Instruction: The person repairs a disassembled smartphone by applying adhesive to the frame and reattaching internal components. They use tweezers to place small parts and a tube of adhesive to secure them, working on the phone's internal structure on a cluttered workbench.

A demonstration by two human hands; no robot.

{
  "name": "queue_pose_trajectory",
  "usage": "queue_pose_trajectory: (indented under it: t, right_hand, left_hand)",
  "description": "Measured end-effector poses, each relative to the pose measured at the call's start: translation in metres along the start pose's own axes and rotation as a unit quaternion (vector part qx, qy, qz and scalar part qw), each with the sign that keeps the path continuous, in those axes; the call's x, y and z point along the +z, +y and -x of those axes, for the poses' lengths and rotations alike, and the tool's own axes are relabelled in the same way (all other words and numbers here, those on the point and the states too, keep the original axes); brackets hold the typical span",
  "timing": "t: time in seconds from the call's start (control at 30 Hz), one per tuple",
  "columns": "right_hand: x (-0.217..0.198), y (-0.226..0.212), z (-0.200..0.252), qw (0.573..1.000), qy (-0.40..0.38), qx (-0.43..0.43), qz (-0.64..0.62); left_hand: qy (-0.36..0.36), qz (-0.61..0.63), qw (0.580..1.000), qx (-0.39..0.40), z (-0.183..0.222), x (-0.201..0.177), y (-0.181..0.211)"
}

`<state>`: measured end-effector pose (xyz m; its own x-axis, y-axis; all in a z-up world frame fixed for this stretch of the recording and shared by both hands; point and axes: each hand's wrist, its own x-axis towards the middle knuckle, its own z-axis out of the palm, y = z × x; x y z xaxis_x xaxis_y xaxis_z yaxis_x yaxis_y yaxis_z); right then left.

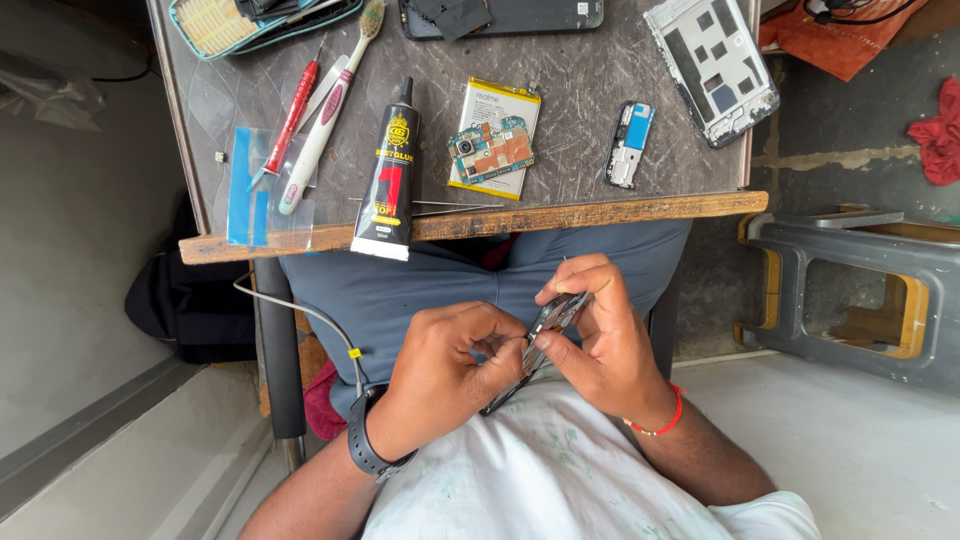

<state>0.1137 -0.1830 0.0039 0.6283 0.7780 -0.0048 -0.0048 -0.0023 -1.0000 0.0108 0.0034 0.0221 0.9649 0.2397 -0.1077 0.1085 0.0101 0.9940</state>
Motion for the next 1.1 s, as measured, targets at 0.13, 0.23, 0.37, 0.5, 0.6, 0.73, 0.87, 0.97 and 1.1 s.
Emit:
queue_pose_trajectory:
  t: [0.13, 0.23, 0.37, 0.5, 0.6, 0.73, 0.87, 0.97, 1.1]
  right_hand:
    - [0.001, 0.003, -0.001, 1.0, 0.002, 0.018, -0.005]
    - [0.001, 0.002, -0.001, 1.0, -0.004, 0.006, 0.004]
    - [0.0, 0.0, 0.0, 1.0, 0.003, 0.019, 0.021]
    - [-0.002, -0.01, -0.002, 0.991, 0.022, 0.052, 0.119]
    - [-0.001, -0.015, -0.006, 0.986, 0.045, 0.05, 0.152]
    - [0.001, -0.019, -0.011, 0.987, 0.068, 0.058, 0.137]
    - [0.001, -0.025, -0.013, 0.987, 0.068, 0.042, 0.14]
    - [0.003, -0.032, -0.014, 0.975, 0.068, 0.039, 0.206]
    - [0.006, -0.041, -0.015, 0.943, 0.058, -0.002, 0.328]
  left_hand:
    - [-0.003, -0.015, 1.0, -0.005, 0.0, -0.001, -0.001]
    - [0.0, -0.018, 1.0, 0.009, 0.0, -0.002, -0.001]
    - [0.028, -0.01, 1.0, 0.001, -0.001, 0.001, -0.007]
    - [0.059, 0.02, 0.997, -0.04, -0.001, 0.001, -0.017]
    - [0.073, 0.029, 0.997, -0.016, 0.003, 0.004, -0.023]
    - [0.079, -0.02, 0.997, 0.01, 0.004, 0.01, -0.029]
    - [0.086, -0.011, 0.996, 0.013, 0.004, 0.013, -0.027]
    - [0.109, -0.048, 0.992, 0.038, 0.002, 0.016, -0.022]
    - [0.139, -0.158, 0.972, 0.105, -0.005, 0.012, -0.012]
